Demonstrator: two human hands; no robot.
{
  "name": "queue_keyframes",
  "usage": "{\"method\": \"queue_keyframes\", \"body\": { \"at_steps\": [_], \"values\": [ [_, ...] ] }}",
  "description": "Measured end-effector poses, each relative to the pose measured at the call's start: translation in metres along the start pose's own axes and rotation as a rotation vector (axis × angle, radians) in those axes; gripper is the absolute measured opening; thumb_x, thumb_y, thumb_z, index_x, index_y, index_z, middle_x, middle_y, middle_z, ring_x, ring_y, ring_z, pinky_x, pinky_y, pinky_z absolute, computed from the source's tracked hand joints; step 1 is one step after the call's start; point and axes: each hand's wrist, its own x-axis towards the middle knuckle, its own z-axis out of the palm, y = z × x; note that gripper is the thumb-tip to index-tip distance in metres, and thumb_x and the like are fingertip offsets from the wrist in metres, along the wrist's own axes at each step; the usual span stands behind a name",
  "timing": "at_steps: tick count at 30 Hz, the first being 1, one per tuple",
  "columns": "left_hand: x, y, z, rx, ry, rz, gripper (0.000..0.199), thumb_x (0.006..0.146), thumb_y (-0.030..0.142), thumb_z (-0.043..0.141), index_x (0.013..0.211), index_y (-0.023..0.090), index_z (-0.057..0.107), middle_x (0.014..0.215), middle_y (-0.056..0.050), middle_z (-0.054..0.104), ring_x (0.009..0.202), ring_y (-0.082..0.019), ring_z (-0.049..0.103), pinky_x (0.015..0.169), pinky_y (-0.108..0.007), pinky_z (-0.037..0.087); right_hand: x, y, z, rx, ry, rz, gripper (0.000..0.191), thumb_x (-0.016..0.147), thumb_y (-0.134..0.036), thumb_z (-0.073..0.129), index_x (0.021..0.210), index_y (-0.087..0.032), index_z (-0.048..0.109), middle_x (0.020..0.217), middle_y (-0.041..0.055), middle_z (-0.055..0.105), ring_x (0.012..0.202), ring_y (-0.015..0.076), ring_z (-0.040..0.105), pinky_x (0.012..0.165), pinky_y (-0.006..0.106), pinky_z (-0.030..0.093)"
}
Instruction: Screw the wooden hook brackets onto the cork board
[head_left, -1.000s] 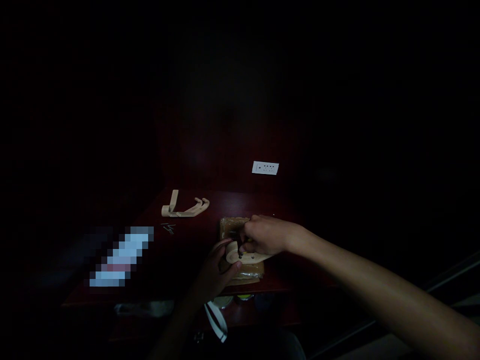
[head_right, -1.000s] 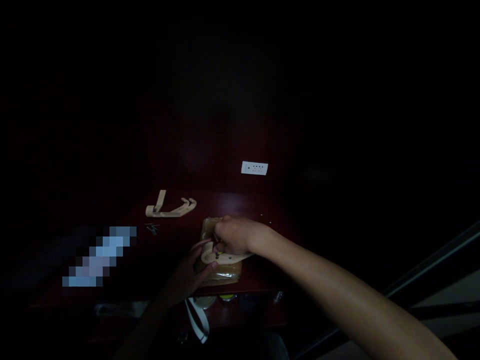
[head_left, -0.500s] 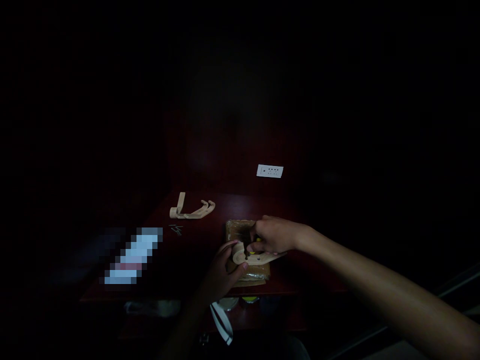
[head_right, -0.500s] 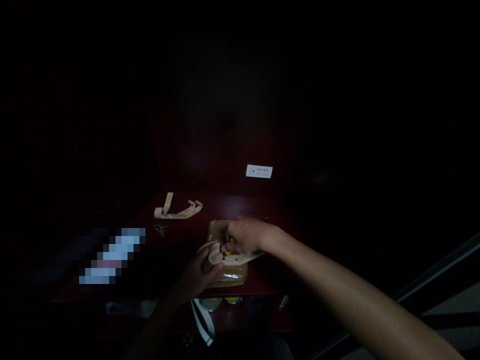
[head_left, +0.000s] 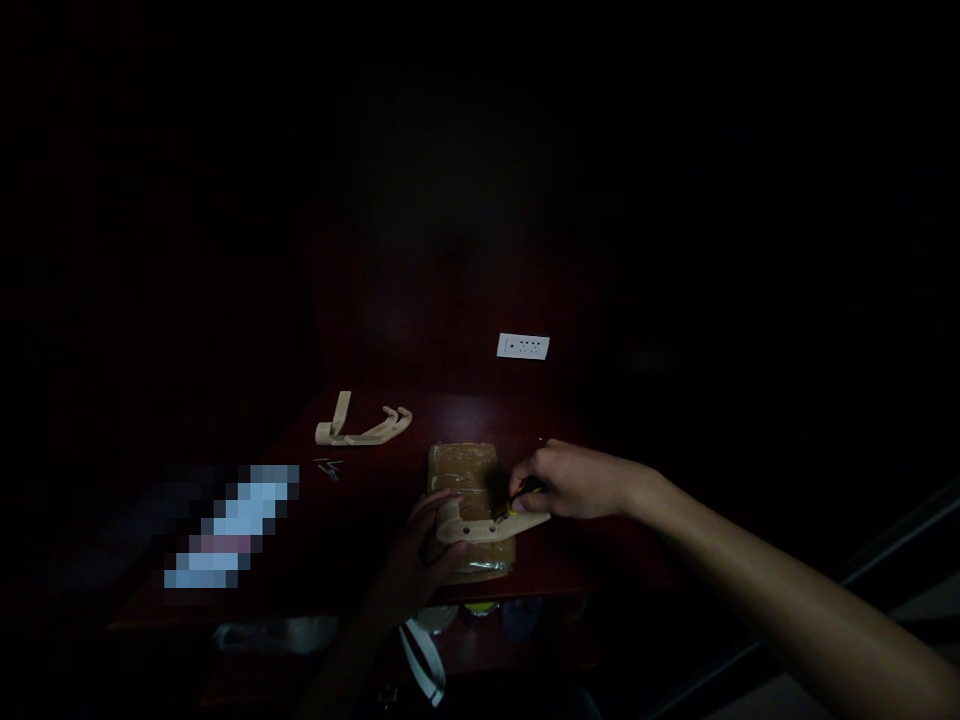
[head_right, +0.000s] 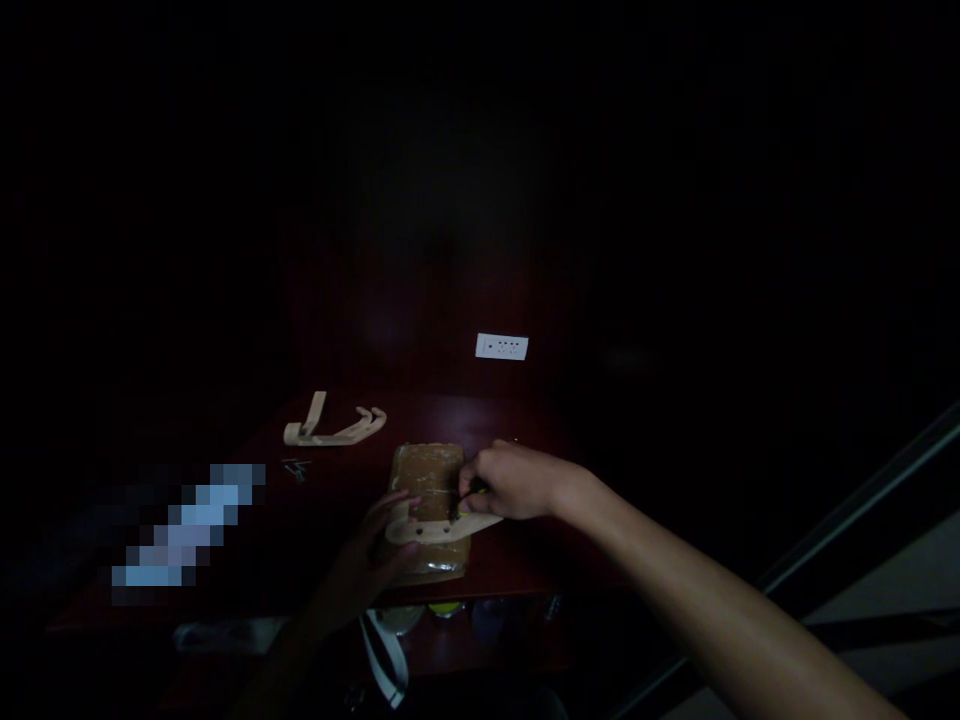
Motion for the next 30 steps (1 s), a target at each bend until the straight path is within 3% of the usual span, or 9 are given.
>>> {"method": "queue_keyframes", "body": {
  "at_steps": [15,30],
  "values": [
    [-0.001,-0.002,0.002,-0.018,0.005,-0.017,0.042,0.085,0.033,0.056,0.126,0.026,0.048,0.135,-0.008,0.045,0.128,-0.023,0.041,0.108,-0.04,0.034,0.003,0.001,0.013,-0.004,0.023,-0.046,0.02,0.085,-0.032,0.054,0.098,-0.023,0.067,0.086,0.0022,0.07,0.078,0.0166,0.063,0.077,0.028,0.041],
    [0.001,0.002,0.0,-0.031,0.01,-0.036,0.044,0.082,0.031,0.058,0.126,0.026,0.052,0.136,-0.008,0.044,0.125,-0.025,0.043,0.107,-0.041,0.035,0.007,-0.006,0.006,0.025,-0.008,-0.04,0.02,0.083,-0.021,0.056,0.099,-0.023,0.068,0.087,0.0022,0.069,0.078,0.015,0.062,0.071,0.024,0.042]
  ]
}}
